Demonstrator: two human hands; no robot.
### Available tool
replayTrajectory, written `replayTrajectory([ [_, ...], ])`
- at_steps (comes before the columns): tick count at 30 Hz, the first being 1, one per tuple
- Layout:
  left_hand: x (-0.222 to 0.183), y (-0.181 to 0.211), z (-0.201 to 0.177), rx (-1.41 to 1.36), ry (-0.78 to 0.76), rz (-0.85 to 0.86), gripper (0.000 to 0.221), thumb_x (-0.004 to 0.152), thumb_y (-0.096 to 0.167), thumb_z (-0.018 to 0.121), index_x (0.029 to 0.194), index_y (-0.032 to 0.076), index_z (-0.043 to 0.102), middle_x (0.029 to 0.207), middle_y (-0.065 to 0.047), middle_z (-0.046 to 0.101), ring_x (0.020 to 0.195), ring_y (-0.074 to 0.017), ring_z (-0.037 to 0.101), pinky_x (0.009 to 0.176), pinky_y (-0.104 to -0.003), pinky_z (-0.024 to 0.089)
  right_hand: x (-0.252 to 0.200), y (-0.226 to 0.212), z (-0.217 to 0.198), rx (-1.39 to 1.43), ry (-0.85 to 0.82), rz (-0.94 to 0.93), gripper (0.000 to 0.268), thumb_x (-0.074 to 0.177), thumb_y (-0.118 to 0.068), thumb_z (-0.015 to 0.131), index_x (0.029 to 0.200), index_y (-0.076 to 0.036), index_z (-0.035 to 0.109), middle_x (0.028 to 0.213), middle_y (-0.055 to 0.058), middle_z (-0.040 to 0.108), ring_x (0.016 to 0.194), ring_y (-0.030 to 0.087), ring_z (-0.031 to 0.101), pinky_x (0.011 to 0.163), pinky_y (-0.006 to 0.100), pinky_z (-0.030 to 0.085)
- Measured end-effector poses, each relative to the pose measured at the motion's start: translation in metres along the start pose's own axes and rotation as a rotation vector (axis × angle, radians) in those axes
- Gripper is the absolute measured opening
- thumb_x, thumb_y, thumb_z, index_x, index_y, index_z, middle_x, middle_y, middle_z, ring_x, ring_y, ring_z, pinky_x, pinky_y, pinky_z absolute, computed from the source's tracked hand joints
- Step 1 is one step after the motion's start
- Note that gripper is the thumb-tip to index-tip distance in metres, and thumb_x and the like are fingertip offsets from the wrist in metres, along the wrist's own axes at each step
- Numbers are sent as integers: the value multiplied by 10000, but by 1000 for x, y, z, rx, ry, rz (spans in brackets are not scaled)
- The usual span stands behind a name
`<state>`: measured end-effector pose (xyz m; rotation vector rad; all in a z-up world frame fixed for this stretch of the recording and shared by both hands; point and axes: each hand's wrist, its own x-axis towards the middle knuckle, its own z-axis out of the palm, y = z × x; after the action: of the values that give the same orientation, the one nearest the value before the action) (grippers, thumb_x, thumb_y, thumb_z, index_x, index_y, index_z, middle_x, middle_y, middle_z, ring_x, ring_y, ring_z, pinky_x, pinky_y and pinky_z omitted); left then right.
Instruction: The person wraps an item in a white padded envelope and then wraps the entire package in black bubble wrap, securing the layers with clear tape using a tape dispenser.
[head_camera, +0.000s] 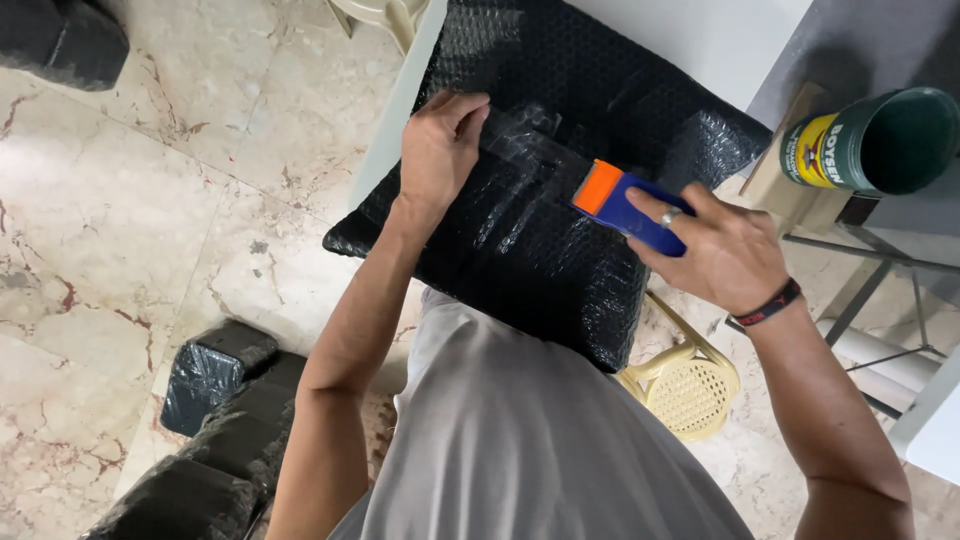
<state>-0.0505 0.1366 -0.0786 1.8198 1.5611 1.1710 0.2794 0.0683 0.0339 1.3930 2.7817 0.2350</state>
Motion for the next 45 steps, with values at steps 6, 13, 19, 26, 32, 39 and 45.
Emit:
replayTrajectory([
  [6,-10,-43,23,-235,21,-155,133,936,37,748,1064,52,779,1039,-89,780,931,-171,737,848,-266,611,37,-18,2,90,-279,78,607,889,-582,660,1445,-343,612,951,37,609,565,287,672,508,462,593],
  [13,-30,-100,61,-16,-138,-720,781,971,345,591,1602,231,145,1531,-174,538,1286,-375,625,1003,-538,501,60,-16,-5,216,-434,64,589,880,-482,652,1425,-265,589,910,116,603,676,349,696,653,492,585],
  [19,-18,-19,16,112,337,44,621,906,-136,491,1477,96,411,1270,-151,584,958,-180,598,955,-409,544,58,-19,3,198,-417,78,551,870,-488,667,1377,-274,629,887,112,618,661,364,710,648,483,572],
  [26,-3,30,67,559,-425,341,597,1141,476,448,1634,141,407,1671,-149,236,1525,-443,168,1236,-644,127,49,-6,3,141,-315,31,530,860,-499,665,1352,-303,658,873,94,622,615,355,701,576,483,566],
  [32,-6,44,53,583,-470,355,679,1157,582,435,1650,117,398,1648,-224,244,1481,-513,178,1180,-729,154,-21,26,-3,201,-591,9,690,982,-561,512,1610,-300,392,1074,107,582,559,230,684,602,478,672],
  [39,0,48,53,691,-590,294,712,1185,619,375,1691,132,257,1663,-218,115,1502,-502,105,1206,-732,147,-89,63,10,84,-326,44,647,889,-630,645,1470,-347,631,921,-21,620,516,220,621,434,404,560],
  [45,-8,42,59,740,-502,370,717,1159,629,378,1669,136,277,1668,-214,195,1504,-493,167,1197,-714,180,19,52,-44,262,-1034,310,571,934,-588,543,1444,-332,560,1012,150,693,803,276,666,690,389,570],
])
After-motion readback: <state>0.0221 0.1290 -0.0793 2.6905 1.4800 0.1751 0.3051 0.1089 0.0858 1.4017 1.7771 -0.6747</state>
